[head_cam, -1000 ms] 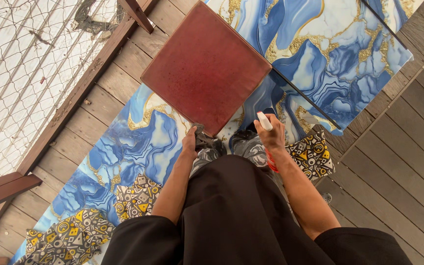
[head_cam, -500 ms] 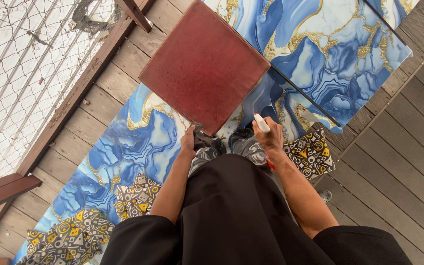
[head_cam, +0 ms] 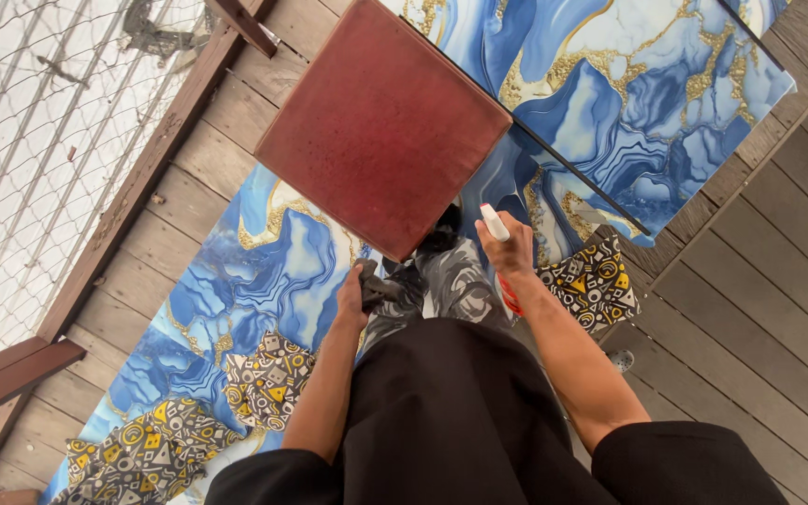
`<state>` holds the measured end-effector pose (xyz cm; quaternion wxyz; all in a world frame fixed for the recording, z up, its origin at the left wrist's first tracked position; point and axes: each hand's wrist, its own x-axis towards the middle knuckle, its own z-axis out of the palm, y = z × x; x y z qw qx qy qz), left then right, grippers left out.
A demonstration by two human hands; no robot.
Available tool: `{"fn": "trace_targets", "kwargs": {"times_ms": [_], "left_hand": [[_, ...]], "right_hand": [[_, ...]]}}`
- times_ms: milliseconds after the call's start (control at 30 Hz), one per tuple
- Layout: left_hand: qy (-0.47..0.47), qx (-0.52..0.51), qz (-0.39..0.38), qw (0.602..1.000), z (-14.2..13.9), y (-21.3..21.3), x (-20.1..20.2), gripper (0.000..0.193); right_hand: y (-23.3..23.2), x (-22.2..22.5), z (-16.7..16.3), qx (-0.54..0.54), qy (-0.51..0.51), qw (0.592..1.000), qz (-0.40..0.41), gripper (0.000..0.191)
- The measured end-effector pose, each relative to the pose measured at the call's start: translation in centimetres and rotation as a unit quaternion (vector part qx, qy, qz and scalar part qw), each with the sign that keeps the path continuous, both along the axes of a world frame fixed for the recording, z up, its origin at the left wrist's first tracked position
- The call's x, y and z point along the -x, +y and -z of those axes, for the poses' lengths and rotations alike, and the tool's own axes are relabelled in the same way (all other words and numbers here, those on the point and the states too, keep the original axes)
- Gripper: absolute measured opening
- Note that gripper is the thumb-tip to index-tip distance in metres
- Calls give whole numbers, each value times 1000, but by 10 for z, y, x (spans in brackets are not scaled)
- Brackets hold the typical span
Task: The person sprays a reddish-brown cushion with a cleaning solution and wipes it with a gray cloth. They repeatedly spray and wipe the cushion, folding the cloth and adjusting their position to clean different areas.
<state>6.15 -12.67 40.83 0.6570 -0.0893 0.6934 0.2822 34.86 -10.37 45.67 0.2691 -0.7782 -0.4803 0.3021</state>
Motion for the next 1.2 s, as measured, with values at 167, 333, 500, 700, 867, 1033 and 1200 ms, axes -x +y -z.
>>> {"fn": "trace_targets", "kwargs": {"times_ms": [167, 333, 500, 700, 867, 1033, 1200], "left_hand": [[32, 46, -2, 998, 1, 9, -8, 39], [63, 47, 24, 997, 4, 32, -21, 40], [79, 47, 16, 996, 13, 68, -48, 41], [54, 9, -20, 998, 37, 103, -93, 46], [-4, 6, -61, 998, 69, 104, -118, 52], [-98, -40, -120, 987, 92, 107, -124, 56], [-56, 12, -69, 996, 133, 101, -117, 44]], "right_hand": [[29, -25, 35, 122, -41, 991, 46, 32], [69, -54, 70, 95, -15, 995, 33, 32], [110, -71, 98, 70, -9, 996, 47, 31], [180, -71, 122, 173, 3, 985, 0, 34], [216, -54, 139, -122, 94, 985, -80, 43], [232, -25, 164, -67, 66, 992, -81, 21], [241, 2, 190, 92, 77, 992, -32, 30]]}}
